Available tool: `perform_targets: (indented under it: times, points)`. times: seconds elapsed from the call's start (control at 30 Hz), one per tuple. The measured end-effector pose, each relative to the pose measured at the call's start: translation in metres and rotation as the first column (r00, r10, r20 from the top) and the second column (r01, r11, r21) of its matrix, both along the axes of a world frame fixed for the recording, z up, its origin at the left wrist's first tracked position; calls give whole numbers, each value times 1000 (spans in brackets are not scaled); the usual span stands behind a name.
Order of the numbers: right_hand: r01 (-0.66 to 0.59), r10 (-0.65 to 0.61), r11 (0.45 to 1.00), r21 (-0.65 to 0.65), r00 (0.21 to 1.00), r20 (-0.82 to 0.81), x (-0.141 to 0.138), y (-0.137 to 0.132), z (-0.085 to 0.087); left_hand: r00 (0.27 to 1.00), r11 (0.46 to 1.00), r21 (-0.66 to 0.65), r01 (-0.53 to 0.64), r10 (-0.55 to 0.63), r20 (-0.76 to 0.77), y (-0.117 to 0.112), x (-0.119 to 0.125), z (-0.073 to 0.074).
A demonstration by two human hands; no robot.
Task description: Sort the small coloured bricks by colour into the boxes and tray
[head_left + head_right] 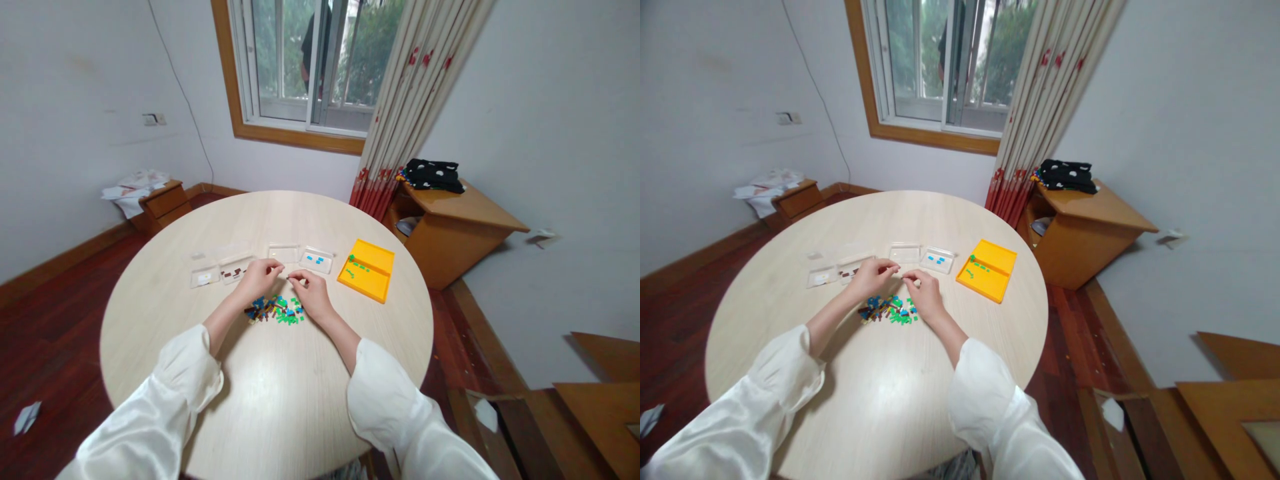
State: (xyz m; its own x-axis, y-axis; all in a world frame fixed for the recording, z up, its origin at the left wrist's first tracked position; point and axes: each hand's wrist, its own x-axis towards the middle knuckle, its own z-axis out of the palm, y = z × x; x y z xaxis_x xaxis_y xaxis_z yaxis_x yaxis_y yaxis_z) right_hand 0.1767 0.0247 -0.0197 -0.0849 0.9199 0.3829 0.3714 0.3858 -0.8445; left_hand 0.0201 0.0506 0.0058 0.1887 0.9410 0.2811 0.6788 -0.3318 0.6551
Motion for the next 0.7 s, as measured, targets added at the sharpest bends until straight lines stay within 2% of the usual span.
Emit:
perform_targets:
  times: [0.13,0.23,0.37,0.43,0.5,0.6,0.7]
  points:
    - [32,-30,997,72,999,-29,0,0,1,971,987,-76,139,-120,207,-18,1,-1]
    - [20,-18,997,81,1000,-25,-2,-2,2,944,987,-96,126,-90,317,-24,4,-8]
    - [-16,18,998,57,1000,-22,-3,-4,2,933,994,-89,70,-34,358,-26,5,-16]
    - [-20,21,999,49,1000,-11,-3,-4,1,944,998,-65,18,5,329,-25,-1,-18]
    - [-23,22,998,55,999,25,-1,-2,-1,961,995,-8,-96,95,260,-23,-12,-18]
    - [-62,50,995,75,987,155,0,1,-5,944,939,149,-311,287,160,-17,-37,-20]
    - [-123,96,990,73,948,304,-1,1,-8,915,890,214,-403,395,81,-9,-60,-24]
